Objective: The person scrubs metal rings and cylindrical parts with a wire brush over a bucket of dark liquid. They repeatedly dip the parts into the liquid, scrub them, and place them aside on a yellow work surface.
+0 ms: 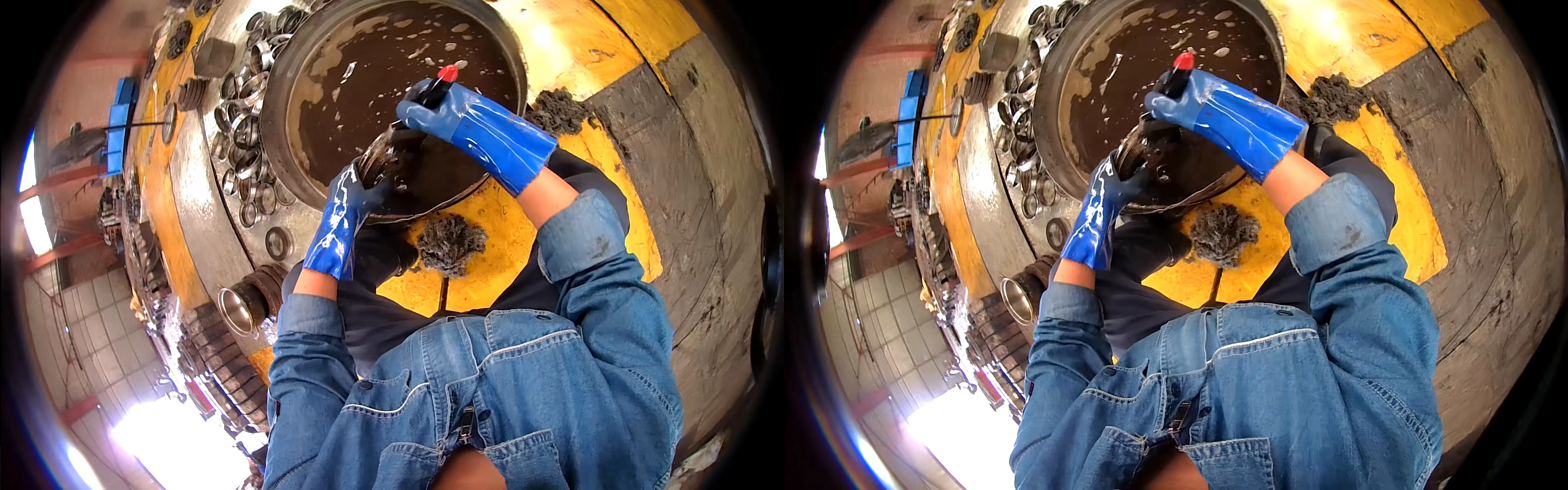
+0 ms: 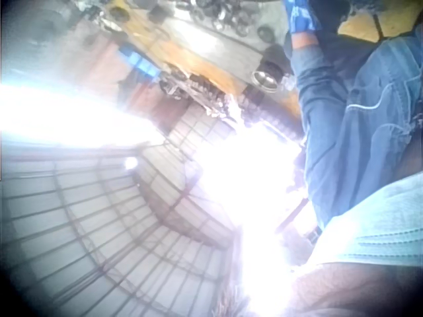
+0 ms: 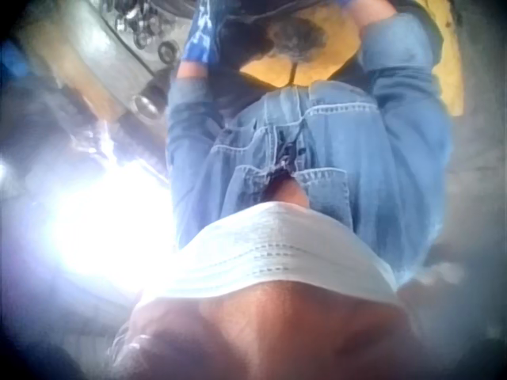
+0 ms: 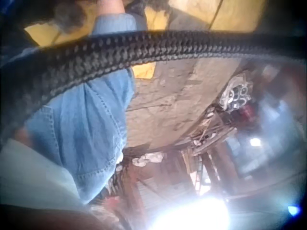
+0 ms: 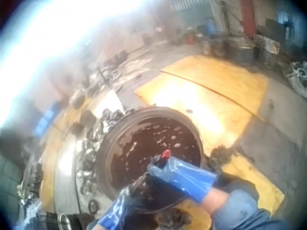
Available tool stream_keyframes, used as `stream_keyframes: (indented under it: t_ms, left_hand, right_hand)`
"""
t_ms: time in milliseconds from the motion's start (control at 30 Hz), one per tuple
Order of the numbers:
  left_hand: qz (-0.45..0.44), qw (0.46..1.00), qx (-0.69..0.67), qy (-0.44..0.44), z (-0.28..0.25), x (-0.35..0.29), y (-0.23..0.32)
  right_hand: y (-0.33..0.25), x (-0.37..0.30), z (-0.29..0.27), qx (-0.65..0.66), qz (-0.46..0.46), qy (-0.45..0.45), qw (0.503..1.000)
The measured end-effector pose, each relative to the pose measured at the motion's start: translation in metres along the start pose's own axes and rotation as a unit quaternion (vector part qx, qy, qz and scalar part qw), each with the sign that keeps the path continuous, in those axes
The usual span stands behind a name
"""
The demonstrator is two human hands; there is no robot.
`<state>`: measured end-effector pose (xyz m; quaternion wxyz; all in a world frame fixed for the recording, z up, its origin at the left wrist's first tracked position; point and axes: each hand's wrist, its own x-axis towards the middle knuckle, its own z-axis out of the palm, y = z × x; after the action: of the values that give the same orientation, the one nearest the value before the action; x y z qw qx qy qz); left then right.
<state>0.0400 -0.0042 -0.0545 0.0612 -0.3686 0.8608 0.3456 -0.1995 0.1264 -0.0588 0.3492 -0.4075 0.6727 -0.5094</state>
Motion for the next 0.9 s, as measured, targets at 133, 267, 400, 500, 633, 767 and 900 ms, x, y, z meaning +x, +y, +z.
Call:
stream_keyframes:
  t_ms: [133,267,400,500,633,767,900]
  left_hand:
    - [-0.025,0.983,0.179,-0.031,-0.02,0.001,0.028]
    - [0.031,0.952,0.306,-0.004,-0.027,0.022,0.1]
    - [0.038,0.917,0.392,-0.063,-0.003,0.045,0.118]
    - [-0.045,0.932,0.357,-0.044,-0.006,0.049,0.12]
    - [0.034,0.995,0.064,0.073,-0.008,0.015,0.043]
    - [0.064,0.97,-0.211,0.101,0.018,0.015,-0.026]
    - [0.072,0.972,-0.207,0.089,0.024,0.031,-0.044]
  right_hand:
    - [0.015,-0.004,-0.014,-0.07,0.136,0.051,0.987]
    - [0.019,-0.012,-0.005,-0.191,0.179,0.071,0.963]
    - [0.018,-0.002,-0.002,-0.392,0.151,-0.051,0.906]
    - [0.008,0.008,-0.014,-0.352,0.275,-0.1,0.889]
    - [-0.01,-0.007,-0.033,-0.091,0.137,0.061,0.985]
    - [-0.055,-0.014,-0.006,-0.003,0.014,0.007,1.0]
    - [-0.039,-0.009,0.042,-0.175,-0.287,0.032,0.941]
